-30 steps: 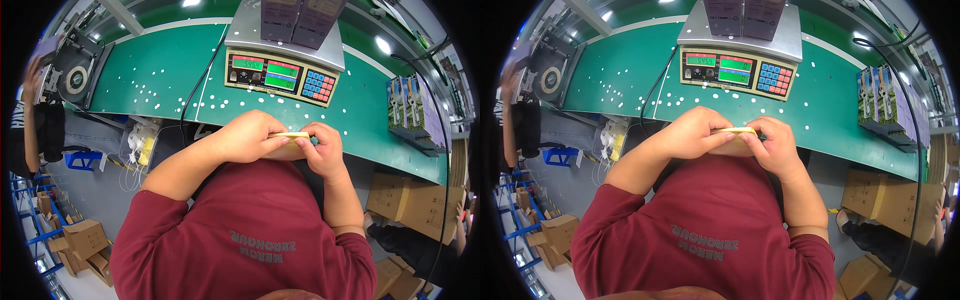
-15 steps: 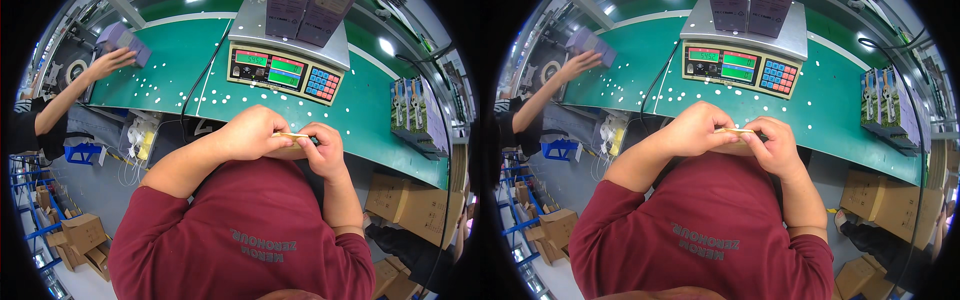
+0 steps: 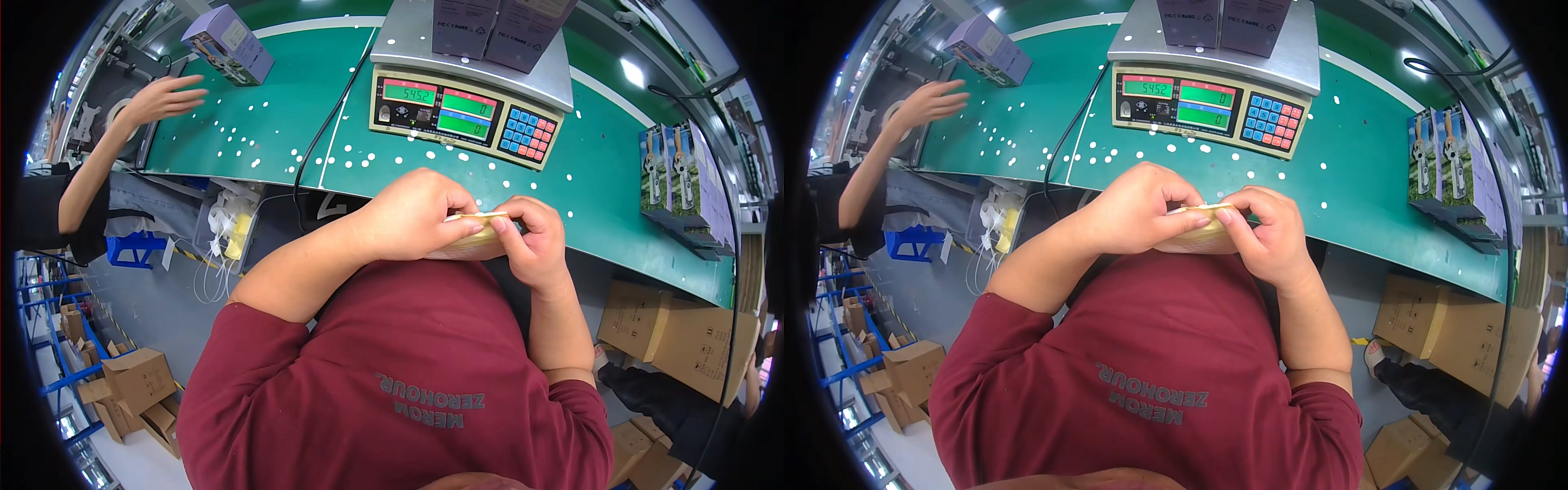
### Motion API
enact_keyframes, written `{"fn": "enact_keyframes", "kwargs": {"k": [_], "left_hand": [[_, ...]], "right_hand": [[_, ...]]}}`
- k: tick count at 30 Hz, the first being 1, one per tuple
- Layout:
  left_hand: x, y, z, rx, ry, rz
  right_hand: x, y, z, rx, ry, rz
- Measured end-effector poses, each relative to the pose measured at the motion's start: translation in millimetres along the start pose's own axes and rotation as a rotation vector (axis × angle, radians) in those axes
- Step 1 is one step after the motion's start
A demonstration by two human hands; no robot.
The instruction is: Weighing boxes and small components on an electronic digital scale at a factory workstation.
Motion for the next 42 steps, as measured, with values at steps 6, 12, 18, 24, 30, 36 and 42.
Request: {"fn": "enact_keyframes", "kwargs": {"k": [6, 12, 18, 24, 30, 36, 42], "left_hand": [[-4, -5, 3, 0.003, -0.067, 0.02], [-5, -5, 2, 0.03, -0.127, 0.069], [-7, -5, 7, 0.042, -0.046, -0.048], [-6, -9, 6, -0.012, -0.155, 0.005], [-10, -11, 13, -0.229, -0.241, -0.034], [-12, -16, 17, -0.097, -0.163, -0.001], [-11, -21, 16, 0.01, -0.075, 0.019]], "right_hand": [[-4, -9, -9, -0.021, 0.027, -0.11], [-2, -5, -7, -0.03, -0.007, -0.062], [-2, -8, -6, -0.077, 0.007, -0.076], [-2, -7, -6, -0.069, -0.007, -0.07], [-5, -11, -11, -0.067, -0.029, -0.091], [-8, -13, -23, 0.001, 0.006, -0.141], [-9, -15, -31, 0.044, 0.043, -0.166]]}}
Point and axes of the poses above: each hand's wrist, its own x-axis towards the middle knuckle, its own y-axis out of the palm, z = x × y, the point moved 5 cm from there along x, towards the middle knuckle, and after that the axes turned 1 degree about z, right-handed, at the moved point
